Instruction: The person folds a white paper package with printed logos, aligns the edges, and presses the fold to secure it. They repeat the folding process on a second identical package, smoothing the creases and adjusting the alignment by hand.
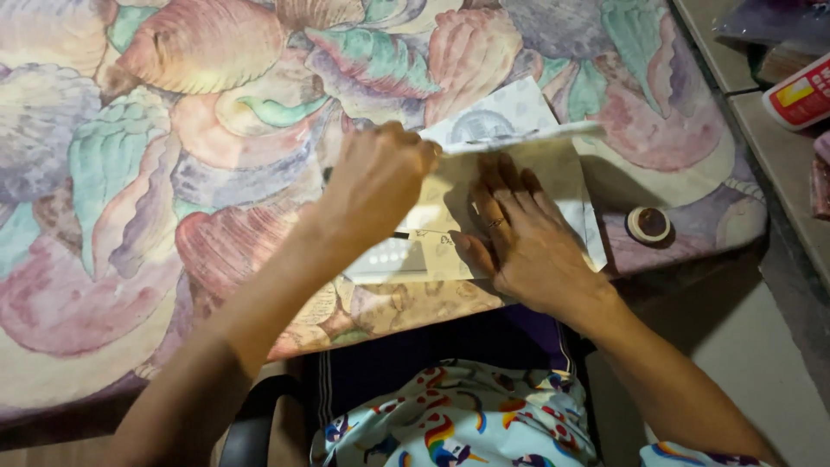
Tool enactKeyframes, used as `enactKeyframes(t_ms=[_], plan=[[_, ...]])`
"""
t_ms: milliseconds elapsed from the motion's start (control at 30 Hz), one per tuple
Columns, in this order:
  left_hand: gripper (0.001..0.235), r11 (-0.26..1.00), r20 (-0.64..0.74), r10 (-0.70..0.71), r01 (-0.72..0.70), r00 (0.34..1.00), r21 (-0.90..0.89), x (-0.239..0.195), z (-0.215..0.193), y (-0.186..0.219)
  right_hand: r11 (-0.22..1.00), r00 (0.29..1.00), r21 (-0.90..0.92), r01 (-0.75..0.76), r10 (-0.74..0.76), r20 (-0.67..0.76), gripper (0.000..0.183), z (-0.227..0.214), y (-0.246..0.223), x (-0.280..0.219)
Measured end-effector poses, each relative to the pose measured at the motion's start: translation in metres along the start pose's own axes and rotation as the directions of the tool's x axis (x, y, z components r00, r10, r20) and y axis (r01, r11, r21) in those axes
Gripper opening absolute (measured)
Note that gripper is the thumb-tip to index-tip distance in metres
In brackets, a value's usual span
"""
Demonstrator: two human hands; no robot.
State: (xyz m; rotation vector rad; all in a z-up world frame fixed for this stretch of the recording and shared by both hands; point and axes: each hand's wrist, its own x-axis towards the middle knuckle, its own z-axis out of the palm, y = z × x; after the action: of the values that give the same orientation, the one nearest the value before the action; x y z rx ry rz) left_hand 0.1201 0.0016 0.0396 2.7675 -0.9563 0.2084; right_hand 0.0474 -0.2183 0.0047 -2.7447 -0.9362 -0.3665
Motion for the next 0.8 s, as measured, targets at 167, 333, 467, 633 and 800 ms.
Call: enactKeyframes(t_ms=[167,333,467,633,800], plan=[[0.008,0.949,-0.396,0.253,-0.146,0.882,0.281,-0.028,0.032,0.014,0.955,0.969,-0.296,-0.010,-0.063,-0.238,0.026,0.024,0.004,-0.016],[0.007,0.938,-0.466,0.295,-0.159,0.834,0.309,-0.046,0.031,0.031,0.897,0.888,-0.441,-0.025,-0.183,-0.423,0.018,0.020,-0.010,-0.022],[0.008,0.927,-0.500,0.335,-0.184,0.799,0.327,-0.055,0.028,0.035,0.911,0.868,-0.413,-0.017,-0.191,-0.458,0.016,0.025,-0.007,-0.019],[0.012,0.915,-0.531,0.372,-0.204,0.761,0.349,-0.065,0.027,0.039,0.916,0.830,-0.401,0.010,-0.231,-0.507,0.026,0.011,-0.015,-0.010],[0.010,0.923,-0.553,0.361,-0.202,0.751,0.328,-0.072,0.033,0.040,0.942,0.804,-0.327,0.082,-0.257,-0.537,0.017,0.007,-0.021,-0.007]])
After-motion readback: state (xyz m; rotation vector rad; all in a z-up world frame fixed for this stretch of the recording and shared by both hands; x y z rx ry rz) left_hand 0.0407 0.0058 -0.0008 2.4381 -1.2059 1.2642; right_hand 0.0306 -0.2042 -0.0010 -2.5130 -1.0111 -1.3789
